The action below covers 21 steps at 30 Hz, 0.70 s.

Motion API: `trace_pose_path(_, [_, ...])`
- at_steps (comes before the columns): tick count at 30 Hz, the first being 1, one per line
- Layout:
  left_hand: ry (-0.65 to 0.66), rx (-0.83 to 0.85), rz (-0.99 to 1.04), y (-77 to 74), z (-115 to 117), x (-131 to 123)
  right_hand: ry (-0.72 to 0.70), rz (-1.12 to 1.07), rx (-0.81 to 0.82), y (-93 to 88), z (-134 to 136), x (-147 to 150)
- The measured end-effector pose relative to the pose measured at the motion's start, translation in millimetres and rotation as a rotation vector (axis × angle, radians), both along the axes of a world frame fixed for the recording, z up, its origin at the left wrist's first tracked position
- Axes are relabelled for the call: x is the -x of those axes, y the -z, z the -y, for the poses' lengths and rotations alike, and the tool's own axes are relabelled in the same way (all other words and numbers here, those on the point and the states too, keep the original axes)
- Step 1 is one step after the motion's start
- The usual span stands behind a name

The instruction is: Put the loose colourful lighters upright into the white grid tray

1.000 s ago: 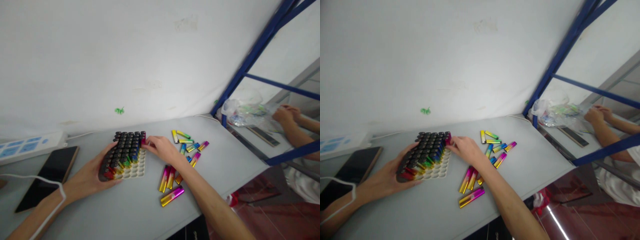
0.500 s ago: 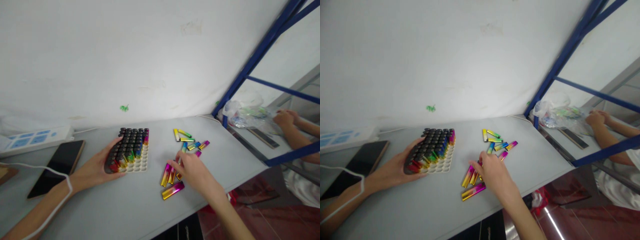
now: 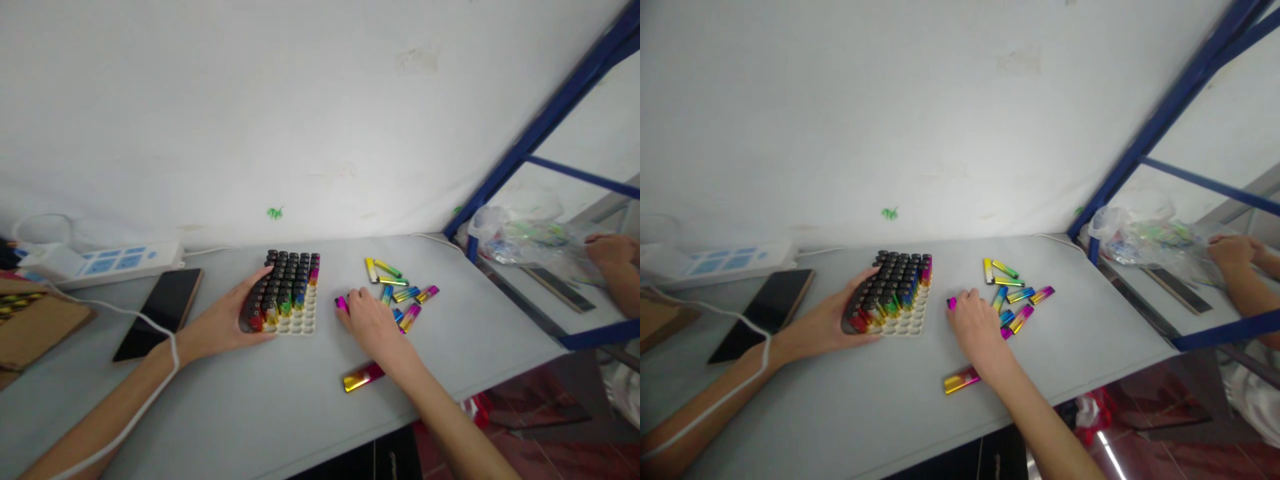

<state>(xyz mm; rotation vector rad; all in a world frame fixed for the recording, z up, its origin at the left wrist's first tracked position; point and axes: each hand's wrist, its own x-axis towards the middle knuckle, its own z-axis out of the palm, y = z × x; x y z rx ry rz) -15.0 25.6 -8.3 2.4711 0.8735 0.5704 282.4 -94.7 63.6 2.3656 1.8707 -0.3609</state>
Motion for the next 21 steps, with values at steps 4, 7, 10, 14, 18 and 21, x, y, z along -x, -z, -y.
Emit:
trace_pose_path(4, [0.012, 0.033, 0.002, -3.0, 2, -2, -0.099, -0.056, -0.076, 7.7, -8, -9])
trace_pose_path(7, [0.001, 0.053, 0.008, -4.2, 3, -3, -0.196, -0.293, -0.210, 17.1, -23, -25])
trace_pose_path(10, [-0.004, 0.056, 0.021, -2.4, 2, -3, -0.204, -0.839, -0.255, 24.3, -47, -38])
trace_pose_path(14, [-0.001, 0.035, 0.056, 1.0, 0, -1, -0.161, -1.418, -0.267, 29.1, -73, -37])
trace_pose_path(18, [-0.001, 0.035, 0.052, 0.6, 1, 0, -0.173, -1.554, -0.374, 34.5, -79, -25])
trace_pose_path(21, [-0.002, 0.044, 0.047, 0.8, 2, 1, -0.071, -1.604, -0.387, 40.7, -73, -19])
